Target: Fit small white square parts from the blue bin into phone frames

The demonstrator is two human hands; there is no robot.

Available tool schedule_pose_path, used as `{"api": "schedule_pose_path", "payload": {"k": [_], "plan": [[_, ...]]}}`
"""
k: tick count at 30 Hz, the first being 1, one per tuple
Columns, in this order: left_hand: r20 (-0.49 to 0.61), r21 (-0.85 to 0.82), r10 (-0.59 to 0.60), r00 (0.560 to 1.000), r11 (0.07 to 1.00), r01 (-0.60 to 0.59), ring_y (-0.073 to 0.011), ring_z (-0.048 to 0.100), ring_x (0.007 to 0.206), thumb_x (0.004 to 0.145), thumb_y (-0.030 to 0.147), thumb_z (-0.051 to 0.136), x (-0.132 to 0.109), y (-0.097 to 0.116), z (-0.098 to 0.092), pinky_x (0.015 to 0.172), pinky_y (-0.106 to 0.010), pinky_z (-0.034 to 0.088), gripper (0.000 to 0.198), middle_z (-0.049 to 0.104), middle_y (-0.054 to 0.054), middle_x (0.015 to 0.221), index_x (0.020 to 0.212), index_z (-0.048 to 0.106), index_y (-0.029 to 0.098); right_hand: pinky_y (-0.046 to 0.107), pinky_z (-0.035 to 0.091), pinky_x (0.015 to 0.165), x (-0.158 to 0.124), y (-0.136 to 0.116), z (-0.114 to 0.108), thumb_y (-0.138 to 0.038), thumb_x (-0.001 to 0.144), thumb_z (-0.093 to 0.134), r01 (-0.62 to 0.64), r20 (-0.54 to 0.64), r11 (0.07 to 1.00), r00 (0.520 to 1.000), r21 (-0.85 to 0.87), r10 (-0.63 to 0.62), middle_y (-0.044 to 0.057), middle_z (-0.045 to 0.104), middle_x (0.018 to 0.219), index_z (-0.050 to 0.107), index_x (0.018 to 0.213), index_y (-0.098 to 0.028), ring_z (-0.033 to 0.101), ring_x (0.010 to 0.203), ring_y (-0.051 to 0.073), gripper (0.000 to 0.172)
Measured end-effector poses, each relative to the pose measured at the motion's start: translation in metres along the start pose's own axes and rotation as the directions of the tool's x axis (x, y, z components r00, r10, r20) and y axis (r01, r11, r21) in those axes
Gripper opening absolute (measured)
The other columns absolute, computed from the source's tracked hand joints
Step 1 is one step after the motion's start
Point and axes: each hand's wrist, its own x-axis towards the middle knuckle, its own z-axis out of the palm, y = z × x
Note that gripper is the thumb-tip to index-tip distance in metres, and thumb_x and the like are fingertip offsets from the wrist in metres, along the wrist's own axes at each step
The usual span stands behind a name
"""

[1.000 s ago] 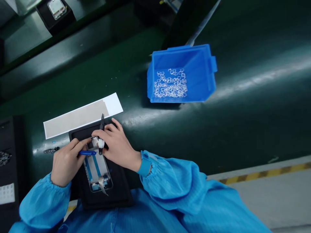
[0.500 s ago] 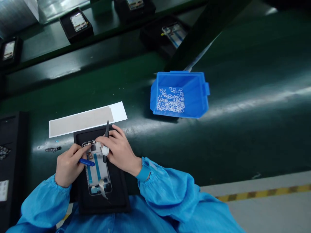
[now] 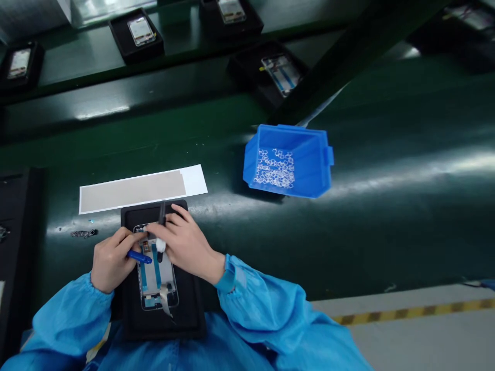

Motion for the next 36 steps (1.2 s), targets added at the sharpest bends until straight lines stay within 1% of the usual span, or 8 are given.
{"api": "schedule_pose_path", "payload": {"k": [3, 5, 8, 11, 13, 19, 31, 36], "plan": [[-0.017, -0.06, -0.039, 0.999, 0.997, 0.038, -0.0111, 0.059, 0.059, 0.091, 0.01, 0.048, 0.0, -0.001, 0.001, 0.054, -0.022, 0.046, 0.025, 0.061, 0.0, 0.077, 0.104, 0.068, 0.018, 0.041, 0.054, 0.086, -0.001, 0.002, -0.007, -0.015, 0.1, 0.045, -0.182, -0.126, 0.935, 0.965, 0.304, 0.229, 0.003, 0.07, 0.091, 0.06, 0.125, -0.025, 0.065, 0.083, 0.021, 0.031], [-0.026, -0.072, -0.056, 0.998, 0.996, 0.054, -0.0114, 0.061, 0.061, 0.092, 0.011, 0.049, 0.0, -0.001, 0.001, 0.054, -0.022, 0.047, 0.025, 0.062, 0.0, 0.079, 0.107, 0.067, 0.018, 0.036, 0.054, 0.074, -0.002, 0.002, -0.012, -0.026, 0.104, 0.046, -0.234, -0.181, 0.886, 0.928, 0.399, 0.327, 0.003, 0.067, 0.086, 0.061, 0.128, -0.025, 0.064, 0.077, 0.02, 0.029], [-0.021, -0.062, -0.053, 0.998, 0.997, 0.052, -0.0111, 0.062, 0.061, 0.093, 0.012, 0.048, 0.0, -0.001, 0.0, 0.054, -0.022, 0.048, 0.025, 0.064, 0.0, 0.08, 0.106, 0.068, 0.019, 0.034, 0.055, 0.07, -0.003, 0.002, -0.013, -0.036, 0.105, 0.047, -0.29, -0.137, 0.833, 0.909, 0.47, 0.394, 0.005, 0.068, 0.09, 0.068, 0.119, -0.024, 0.064, 0.074, 0.019, 0.028], [-0.012, -0.066, -0.044, 0.999, 0.997, 0.043, -0.0106, 0.062, 0.06, 0.093, 0.012, 0.048, 0.001, -0.001, -0.001, 0.054, -0.021, 0.048, 0.025, 0.064, 0.0, 0.078, 0.104, 0.068, 0.02, 0.036, 0.057, 0.077, -0.002, 0.0, -0.011, -0.034, 0.101, 0.055, -0.351, -0.05, 0.789, 0.9, 0.504, 0.432, 0.005, 0.072, 0.098, 0.07, 0.109, -0.023, 0.068, 0.084, 0.021, 0.02], [-0.018, -0.065, -0.038, 0.999, 0.997, 0.037, -0.0108, 0.061, 0.059, 0.093, 0.012, 0.048, 0.001, -0.001, -0.001, 0.054, -0.022, 0.048, 0.025, 0.063, 0.0, 0.077, 0.103, 0.068, 0.02, 0.037, 0.057, 0.077, 0.0, -0.001, -0.009, -0.033, 0.097, 0.061, -0.38, -0.041, 0.801, 0.894, 0.462, 0.447, 0.005, 0.073, 0.098, 0.07, 0.104, -0.023, 0.069, 0.088, 0.024, 0.015], [-0.021, -0.052, -0.02, 1.0, 0.998, 0.019, -0.0114, 0.059, 0.058, 0.093, 0.011, 0.048, 0.001, -0.001, 0.0, 0.054, -0.023, 0.047, 0.023, 0.063, 0.0, 0.077, 0.101, 0.068, 0.019, 0.029, 0.051, 0.058, 0.002, -0.002, -0.007, -0.037, 0.097, 0.06, -0.383, -0.124, 0.874, 0.893, 0.3, 0.433, 0.003, 0.065, 0.078, 0.062, 0.087, -0.021, 0.066, 0.069, 0.02, 0.019], [-0.011, -0.043, -0.018, 1.0, 0.999, 0.018, -0.0112, 0.058, 0.057, 0.092, 0.011, 0.049, -0.001, -0.001, 0.001, 0.054, -0.024, 0.046, 0.023, 0.063, 0.0, 0.076, 0.101, 0.069, 0.019, 0.028, 0.051, 0.057, 0.001, -0.002, -0.006, -0.033, 0.099, 0.059, -0.33, -0.098, 0.903, 0.925, 0.276, 0.368, 0.002, 0.066, 0.077, 0.062, 0.087, -0.02, 0.066, 0.067, 0.019, 0.018], [-0.014, -0.031, -0.008, 1.0, 0.999, 0.008, -0.0114, 0.059, 0.058, 0.092, 0.011, 0.048, -0.001, -0.001, 0.0, 0.053, -0.024, 0.047, 0.023, 0.063, 0.0, 0.077, 0.101, 0.068, 0.019, 0.028, 0.053, 0.059, 0.001, -0.003, -0.003, -0.029, 0.099, 0.059, -0.281, -0.134, 0.929, 0.938, 0.241, 0.319, 0.002, 0.066, 0.077, 0.061, 0.087, -0.02, 0.067, 0.069, 0.019, 0.015]]}}
